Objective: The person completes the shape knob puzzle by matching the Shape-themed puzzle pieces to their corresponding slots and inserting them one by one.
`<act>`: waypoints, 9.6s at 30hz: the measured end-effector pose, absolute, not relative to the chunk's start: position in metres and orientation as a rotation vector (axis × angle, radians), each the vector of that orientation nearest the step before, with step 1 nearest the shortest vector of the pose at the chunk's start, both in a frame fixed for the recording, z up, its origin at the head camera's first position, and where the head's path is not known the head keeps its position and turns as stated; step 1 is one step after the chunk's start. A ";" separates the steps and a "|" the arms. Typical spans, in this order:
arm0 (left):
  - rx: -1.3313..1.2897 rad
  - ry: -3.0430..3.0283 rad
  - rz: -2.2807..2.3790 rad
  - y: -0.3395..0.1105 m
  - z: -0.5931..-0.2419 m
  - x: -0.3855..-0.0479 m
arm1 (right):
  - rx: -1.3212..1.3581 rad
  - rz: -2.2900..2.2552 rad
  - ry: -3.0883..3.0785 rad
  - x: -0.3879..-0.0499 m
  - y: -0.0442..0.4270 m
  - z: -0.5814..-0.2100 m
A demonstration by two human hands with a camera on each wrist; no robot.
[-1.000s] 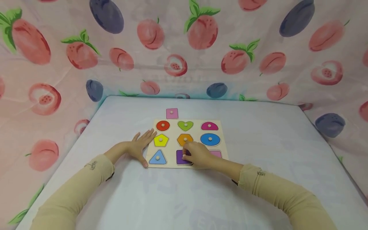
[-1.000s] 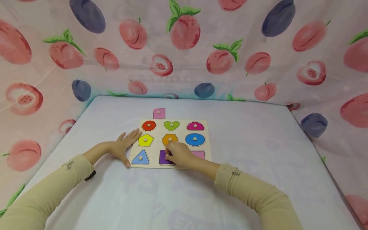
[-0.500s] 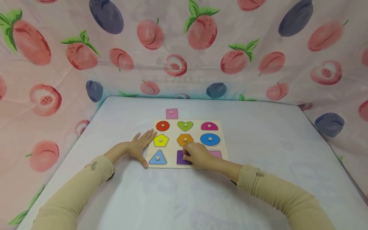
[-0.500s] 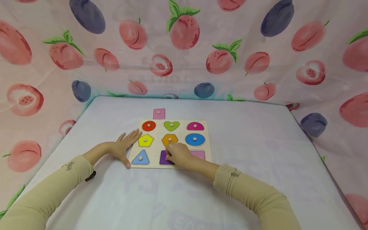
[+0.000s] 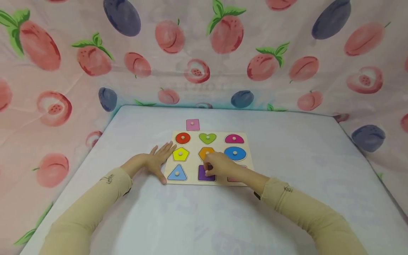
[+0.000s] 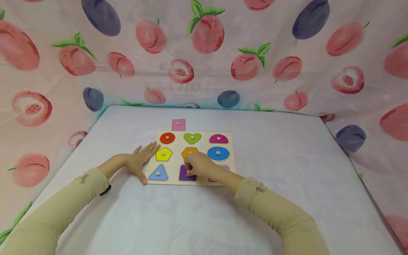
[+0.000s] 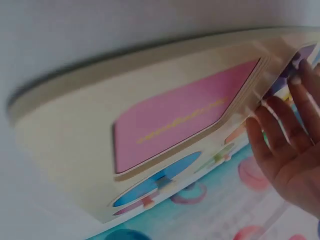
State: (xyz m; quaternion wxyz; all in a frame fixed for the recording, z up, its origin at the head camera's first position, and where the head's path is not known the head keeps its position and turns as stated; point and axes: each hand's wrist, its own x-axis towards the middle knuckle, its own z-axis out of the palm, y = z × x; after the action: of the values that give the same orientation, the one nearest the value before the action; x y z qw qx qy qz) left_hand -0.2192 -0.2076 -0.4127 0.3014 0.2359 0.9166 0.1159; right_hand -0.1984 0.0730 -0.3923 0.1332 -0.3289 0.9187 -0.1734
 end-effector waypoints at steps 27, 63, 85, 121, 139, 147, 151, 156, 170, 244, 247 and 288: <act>0.653 2.433 0.311 -0.207 -0.415 -0.221 | -1.031 -0.730 2.469 -0.271 0.076 -0.356; 0.620 2.451 0.353 -0.211 -0.416 -0.217 | -0.858 -0.427 2.863 -0.369 0.009 -0.376; 0.639 2.472 0.334 -0.206 -0.413 -0.219 | -0.509 -0.514 2.988 -0.449 -0.020 -0.467; 0.627 2.447 0.352 -0.209 -0.412 -0.221 | -0.543 -0.538 2.972 -0.356 0.006 -0.386; 0.608 2.454 0.437 -0.215 -0.404 -0.228 | -0.758 -0.444 2.979 -0.330 0.045 -0.365; 0.643 2.447 0.444 -0.217 -0.413 -0.224 | -0.855 -0.416 2.966 -0.312 0.067 -0.369; 0.650 2.464 0.395 -0.212 -0.415 -0.224 | -0.859 -0.398 2.962 -0.304 0.076 -0.368; 0.645 2.461 0.392 -0.207 -0.414 -0.222 | -0.874 -0.346 2.960 -0.295 0.088 -0.366; 0.611 2.456 0.389 -0.205 -0.412 -0.222 | -0.941 -0.326 2.924 -0.276 0.105 -0.365; 0.645 2.451 0.395 -0.207 -0.413 -0.220 | -0.825 -0.395 2.798 -0.190 0.164 -0.394; 0.649 2.453 0.391 -0.207 -0.411 -0.220 | -0.856 -0.371 2.814 -0.188 0.164 -0.394; 0.663 2.455 0.325 -0.202 -0.393 -0.212 | -0.749 -0.479 2.727 -0.186 0.175 -0.388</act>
State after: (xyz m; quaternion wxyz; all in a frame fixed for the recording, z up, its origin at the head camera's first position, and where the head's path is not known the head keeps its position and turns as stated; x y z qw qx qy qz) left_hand -0.2121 -0.2016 -0.3931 0.2850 0.2477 0.9179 0.1217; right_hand -0.1858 0.1746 -0.3877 0.1362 -0.2586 0.9419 -0.1654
